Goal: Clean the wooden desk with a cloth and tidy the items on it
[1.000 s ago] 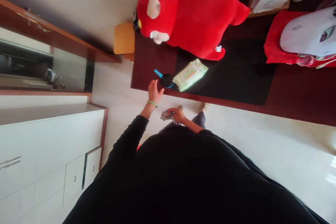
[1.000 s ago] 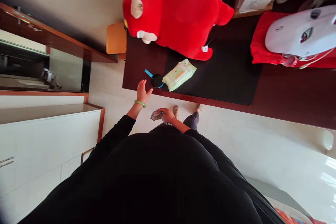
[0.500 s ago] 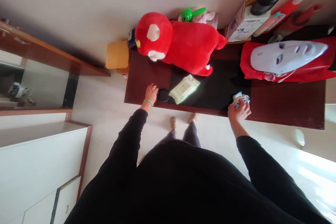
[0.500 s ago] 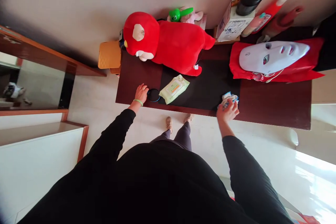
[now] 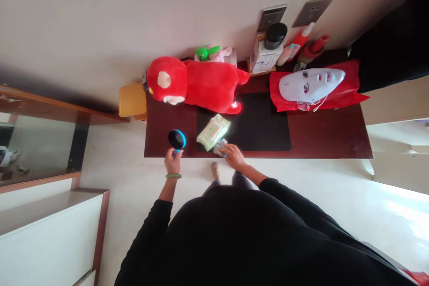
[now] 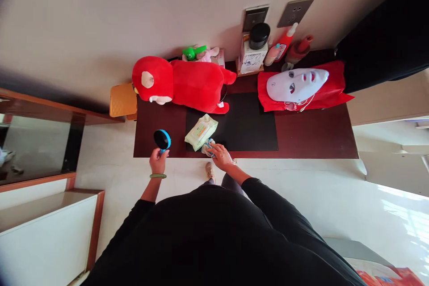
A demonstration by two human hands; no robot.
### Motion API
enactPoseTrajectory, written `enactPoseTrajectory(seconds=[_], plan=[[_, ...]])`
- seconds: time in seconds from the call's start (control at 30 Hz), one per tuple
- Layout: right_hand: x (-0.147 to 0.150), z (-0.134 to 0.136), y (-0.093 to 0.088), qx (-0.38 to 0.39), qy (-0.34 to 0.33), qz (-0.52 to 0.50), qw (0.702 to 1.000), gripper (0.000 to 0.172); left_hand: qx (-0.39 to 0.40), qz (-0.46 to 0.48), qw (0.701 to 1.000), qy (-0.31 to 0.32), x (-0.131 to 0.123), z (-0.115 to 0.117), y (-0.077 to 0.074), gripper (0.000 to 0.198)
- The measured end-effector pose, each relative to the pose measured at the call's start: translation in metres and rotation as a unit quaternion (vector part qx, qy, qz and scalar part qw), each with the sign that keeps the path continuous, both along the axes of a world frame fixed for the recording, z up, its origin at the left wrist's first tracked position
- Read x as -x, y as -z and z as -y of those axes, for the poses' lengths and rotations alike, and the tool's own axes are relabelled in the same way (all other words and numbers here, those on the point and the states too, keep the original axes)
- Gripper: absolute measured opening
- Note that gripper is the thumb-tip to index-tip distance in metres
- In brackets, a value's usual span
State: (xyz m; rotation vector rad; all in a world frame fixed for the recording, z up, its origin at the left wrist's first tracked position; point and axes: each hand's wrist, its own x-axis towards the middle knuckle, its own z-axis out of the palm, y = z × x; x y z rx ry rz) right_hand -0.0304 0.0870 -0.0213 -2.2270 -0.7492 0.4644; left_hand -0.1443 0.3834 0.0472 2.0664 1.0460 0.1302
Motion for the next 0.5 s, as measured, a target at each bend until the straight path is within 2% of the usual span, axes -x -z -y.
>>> enactPoseTrajectory(seconds=[0.07,0.13,0.2,0.27,0.37,0.43,0.5], plan=[[-0.016,0.009,-0.015,-0.051,0.020,-0.033,0.998,0.036,0.020,0.051,0.998,-0.001,-0.035,0.041,-0.004,0.027],[-0.032,0.016,-0.035,-0.122,0.059,-0.094,0.986,0.041,0.025,0.089,0.996,0.015,-0.076,0.082,-0.007,0.031],[-0.045,0.019,-0.057,-0.210,0.100,-0.187,0.954,0.052,0.036,0.159,0.983,0.087,-0.116,0.119,-0.010,0.027],[-0.055,0.021,-0.078,-0.293,0.152,-0.272,0.904,0.061,0.038,0.225,0.960,0.161,-0.149,0.152,-0.013,0.024],[-0.072,0.031,-0.101,-0.361,0.246,-0.317,0.842,0.061,0.011,0.254,0.933,0.257,-0.181,0.197,-0.017,0.027],[-0.086,0.044,-0.106,-0.369,0.296,-0.301,0.828,0.053,-0.015,0.239,0.918,0.317,-0.192,0.222,-0.017,0.037],[-0.104,0.061,-0.103,-0.370,0.323,-0.277,0.826,0.050,-0.029,0.222,0.901,0.372,-0.199,0.242,-0.015,0.051]])
